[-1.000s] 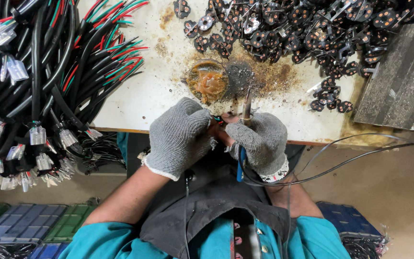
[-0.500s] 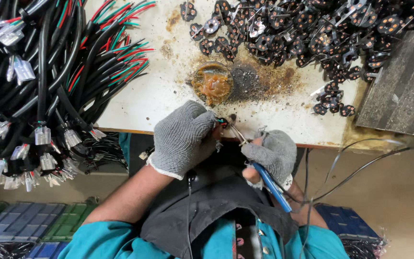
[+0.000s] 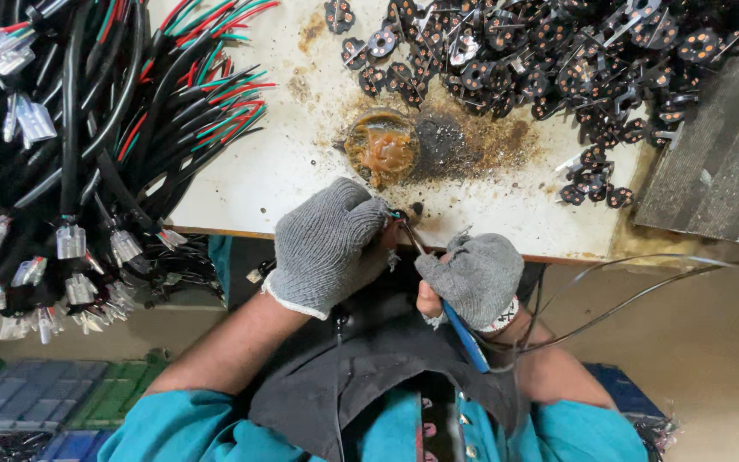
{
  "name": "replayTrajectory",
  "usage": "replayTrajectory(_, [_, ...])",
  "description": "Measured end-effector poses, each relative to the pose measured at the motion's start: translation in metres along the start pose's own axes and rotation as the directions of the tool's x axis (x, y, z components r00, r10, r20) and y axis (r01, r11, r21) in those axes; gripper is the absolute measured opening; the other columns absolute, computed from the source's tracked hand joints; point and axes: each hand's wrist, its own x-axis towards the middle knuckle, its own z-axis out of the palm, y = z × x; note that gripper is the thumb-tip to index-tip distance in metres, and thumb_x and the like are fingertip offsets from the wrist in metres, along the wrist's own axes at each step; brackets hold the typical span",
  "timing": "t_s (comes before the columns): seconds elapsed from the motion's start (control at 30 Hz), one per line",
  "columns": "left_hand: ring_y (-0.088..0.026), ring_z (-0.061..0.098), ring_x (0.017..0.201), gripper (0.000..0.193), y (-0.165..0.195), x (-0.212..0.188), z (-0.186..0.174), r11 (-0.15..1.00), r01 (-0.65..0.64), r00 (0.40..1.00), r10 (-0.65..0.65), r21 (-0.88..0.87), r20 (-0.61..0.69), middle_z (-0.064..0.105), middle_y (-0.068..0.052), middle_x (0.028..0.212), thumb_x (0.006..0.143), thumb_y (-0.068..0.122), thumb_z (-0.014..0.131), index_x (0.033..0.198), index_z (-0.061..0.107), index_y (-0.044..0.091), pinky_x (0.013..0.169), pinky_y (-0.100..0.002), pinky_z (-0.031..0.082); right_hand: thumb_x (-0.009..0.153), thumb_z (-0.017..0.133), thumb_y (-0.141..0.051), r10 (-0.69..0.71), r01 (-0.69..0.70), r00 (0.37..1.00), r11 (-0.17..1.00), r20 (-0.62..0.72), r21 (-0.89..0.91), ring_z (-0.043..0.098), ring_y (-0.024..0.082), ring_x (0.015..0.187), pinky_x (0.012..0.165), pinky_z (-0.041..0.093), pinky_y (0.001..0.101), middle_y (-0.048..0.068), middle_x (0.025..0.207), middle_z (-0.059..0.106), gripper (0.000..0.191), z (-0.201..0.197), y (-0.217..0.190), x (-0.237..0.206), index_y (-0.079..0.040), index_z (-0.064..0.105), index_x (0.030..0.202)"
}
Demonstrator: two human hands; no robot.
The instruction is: The person solders wire ends onto small black connector components at a workbench. They dip stripped wire ends into a flux container, position a wire against a connector terminal, and apply a soldering iron to solder the joint, setting finished pieces aside and repeating with new wires and connectors.
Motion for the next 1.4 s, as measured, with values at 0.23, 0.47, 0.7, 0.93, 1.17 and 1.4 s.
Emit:
replayTrajectory(0.23, [-0.029, 0.061, 0.071, 0.016, -0.001, 0.000, -0.001, 1.000, -0.024, 1.000, 0.024, -0.009, -0.008, 0.056, -0.006, 0.082, 0.082, 0.022, 0.078, 0.087, 0.065, 0.015, 0.058, -0.043, 0.046, 0.087, 0.070, -0.035, 0.266, -0.330, 0.895, 0.935, 0.357, 0.130, 0.061, 0.021, 0.045, 0.046, 0.044, 0.0419, -0.007, 0.051, 0.065, 0.031, 0.005, -0.006, 0.001, -0.028, 0.070, 0.056])
replayTrajectory(0.47, [-0.029, 0.060, 0.068, 0.018, -0.006, 0.001, -0.001, 1.000, -0.014, 1.000, 0.013, 0.026, 0.018, 0.055, -0.007, 0.080, 0.085, 0.024, 0.078, 0.081, 0.063, 0.015, 0.055, -0.043, 0.045, 0.086, 0.068, -0.039, 0.137, -0.124, 0.958, 0.990, 0.252, -0.068, 0.060, 0.025, 0.045, 0.047, 0.042, 0.0458, -0.003, 0.050, 0.064, 0.036, 0.010, -0.002, 0.004, -0.030, 0.068, 0.051])
replayTrajectory(0.7, [-0.029, 0.061, 0.069, 0.017, 0.001, -0.006, -0.002, 0.999, -0.019, 1.000, 0.018, 0.031, 0.013, 0.055, -0.006, 0.079, 0.083, 0.023, 0.077, 0.081, 0.062, 0.016, 0.056, -0.043, 0.046, 0.076, 0.077, -0.037, 0.085, -0.089, 0.984, 0.996, 0.156, 0.015, 0.062, 0.028, 0.052, 0.050, 0.043, 0.0475, 0.000, 0.057, 0.064, 0.014, 0.010, -0.004, -0.008, -0.025, 0.076, 0.069])
replayTrajectory(0.93, [-0.029, 0.061, 0.071, 0.016, 0.002, -0.008, -0.003, 1.000, -0.018, 1.000, 0.018, 0.011, 0.022, 0.056, -0.006, 0.081, 0.080, 0.023, 0.076, 0.084, 0.062, 0.015, 0.057, -0.043, 0.047, 0.072, 0.072, -0.029, 0.031, -0.008, 0.977, 0.994, -0.210, 0.107, 0.062, 0.033, 0.069, 0.064, 0.049, 0.0473, 0.006, 0.074, 0.061, 0.026, 0.007, -0.007, -0.017, -0.018, 0.077, 0.094])
replayTrajectory(1.17, [-0.029, 0.061, 0.069, 0.019, 0.000, -0.002, -0.001, 0.999, 0.003, 1.000, -0.003, 0.033, 0.016, 0.056, -0.006, 0.080, 0.085, 0.024, 0.077, 0.080, 0.061, 0.015, 0.056, -0.043, 0.046, 0.076, 0.076, -0.034, 0.040, -0.030, 0.996, 0.991, 0.077, -0.130, 0.062, 0.027, 0.051, 0.047, 0.043, 0.0446, 0.001, 0.058, 0.065, 0.009, 0.006, -0.001, -0.005, -0.029, 0.075, 0.069])
replayTrajectory(1.4, [-0.029, 0.061, 0.069, 0.017, 0.003, -0.006, -0.002, 1.000, -0.021, 1.000, 0.021, 0.017, -0.015, 0.056, -0.006, 0.079, 0.082, 0.022, 0.077, 0.080, 0.061, 0.016, 0.056, -0.043, 0.046, 0.085, 0.071, -0.042, 0.274, -0.281, 0.937, 0.960, 0.217, -0.001, 0.061, 0.026, 0.048, 0.049, 0.044, 0.0442, -0.001, 0.053, 0.063, 0.036, 0.004, -0.011, -0.001, -0.027, 0.068, 0.052])
